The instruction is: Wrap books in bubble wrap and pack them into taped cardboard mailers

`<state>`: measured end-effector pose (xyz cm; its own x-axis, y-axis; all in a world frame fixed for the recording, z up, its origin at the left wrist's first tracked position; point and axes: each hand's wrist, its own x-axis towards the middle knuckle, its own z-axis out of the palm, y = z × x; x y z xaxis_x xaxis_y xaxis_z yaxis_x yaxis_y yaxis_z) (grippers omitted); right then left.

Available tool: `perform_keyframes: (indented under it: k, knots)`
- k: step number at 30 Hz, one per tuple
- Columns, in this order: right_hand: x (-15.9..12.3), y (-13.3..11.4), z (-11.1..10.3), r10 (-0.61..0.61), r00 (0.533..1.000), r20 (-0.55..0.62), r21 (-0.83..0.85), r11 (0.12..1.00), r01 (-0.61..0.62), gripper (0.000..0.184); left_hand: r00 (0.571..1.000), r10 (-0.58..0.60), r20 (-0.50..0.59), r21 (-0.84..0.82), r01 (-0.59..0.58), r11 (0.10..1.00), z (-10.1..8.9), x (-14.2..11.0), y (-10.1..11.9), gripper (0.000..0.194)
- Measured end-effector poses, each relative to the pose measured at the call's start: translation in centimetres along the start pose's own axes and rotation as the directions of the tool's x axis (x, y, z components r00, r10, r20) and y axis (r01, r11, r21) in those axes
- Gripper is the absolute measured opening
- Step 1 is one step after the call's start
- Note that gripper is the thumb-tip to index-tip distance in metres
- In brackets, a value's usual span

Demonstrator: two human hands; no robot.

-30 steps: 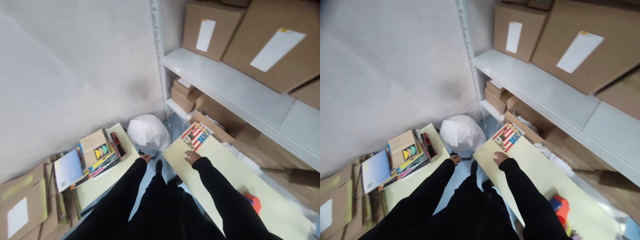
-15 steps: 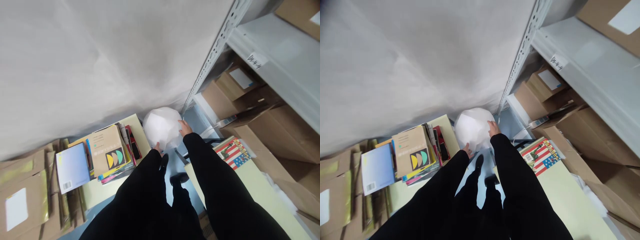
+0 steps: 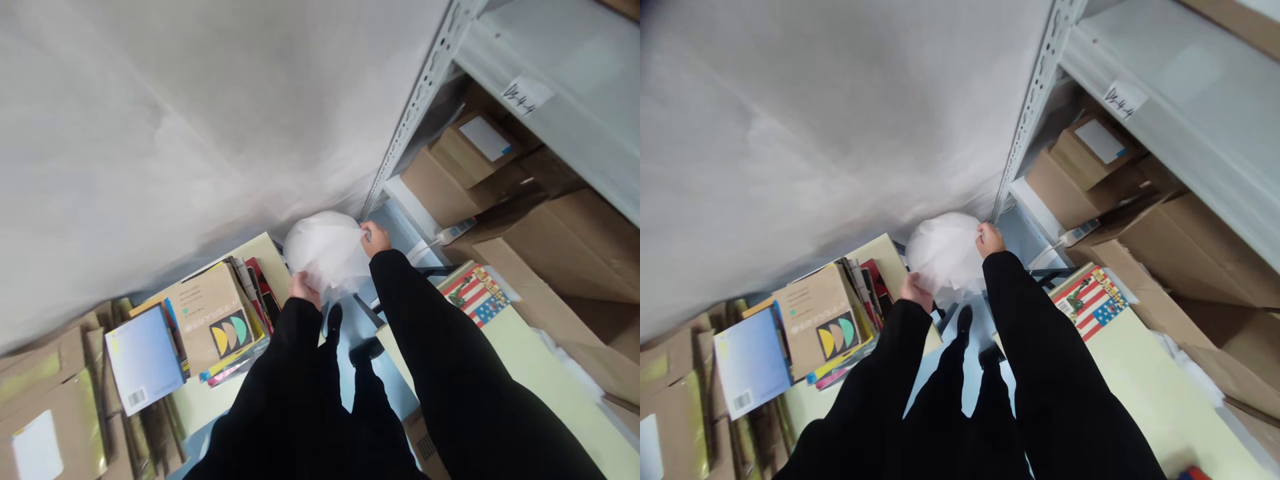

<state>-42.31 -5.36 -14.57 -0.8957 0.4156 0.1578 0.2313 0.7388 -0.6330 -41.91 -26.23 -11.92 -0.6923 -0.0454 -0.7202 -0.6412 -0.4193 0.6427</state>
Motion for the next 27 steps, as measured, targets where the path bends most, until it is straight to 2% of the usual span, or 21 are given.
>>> perform_keyframes:
  k: [2,5,9,11,13,17,20,22,24,27]
  knots:
    - [-0.8,-1.1,-2.7,-0.045,0.996,-0.077,0.01,0.999,0.046,0.017,0.975,0.073,0.212,-0.166,-0.037,0.985,1.3,-1.4,2.6,0.026]
    - [-2.9,-2.5,-7.4,-0.066,0.976,-0.207,-0.028,0.998,0.061,0.016,0.898,0.145,0.416,-0.206,-0.062,0.977,3.3,-4.5,6.0,0.037]
    - [-7.0,-3.4,-14.4,-0.021,0.911,-0.411,-0.206,0.976,-0.071,0.019,0.787,0.113,0.606,-0.124,-0.047,0.991,6.3,-9.2,9.0,0.043]
    - [-9.6,-3.7,-18.3,-0.004,0.892,-0.453,-0.29,0.946,-0.143,0.018,0.724,0.085,0.684,-0.098,-0.024,0.995,7.9,-11.5,9.6,0.043]
    - [-12.9,-3.9,-22.4,0.007,0.894,-0.448,-0.354,0.917,-0.184,0.02,0.662,0.034,0.749,-0.065,0.023,0.998,9.5,-13.6,9.6,0.045]
    - [-21.9,-4.8,-29.4,-0.002,0.902,-0.433,-0.439,0.874,-0.208,0.036,0.546,-0.099,0.832,0.057,0.094,0.994,12.7,-18.1,7.7,0.045]
    - [-29.8,-4.9,-32.3,0.027,0.909,-0.415,-0.465,0.853,-0.238,0.034,0.398,-0.301,0.867,0.272,0.129,0.954,14.4,-21.9,4.9,0.045]
    - [-35.0,-4.4,-32.9,0.1,0.899,-0.426,-0.491,0.81,-0.322,0.024,0.313,-0.436,0.844,0.415,0.137,0.9,15.1,-24.6,2.6,0.048]
    - [-39.8,-3.5,-32.8,0.188,0.872,-0.453,-0.524,0.735,-0.43,0.017,0.254,-0.54,0.802,0.526,0.129,0.841,15.4,-27.1,0.0,0.05]
    - [-45.9,-2.1,-31.5,0.307,0.787,-0.535,-0.537,0.595,-0.597,0.019,0.221,-0.604,0.766,0.602,0.081,0.794,15.3,-29.4,-4.0,0.046]
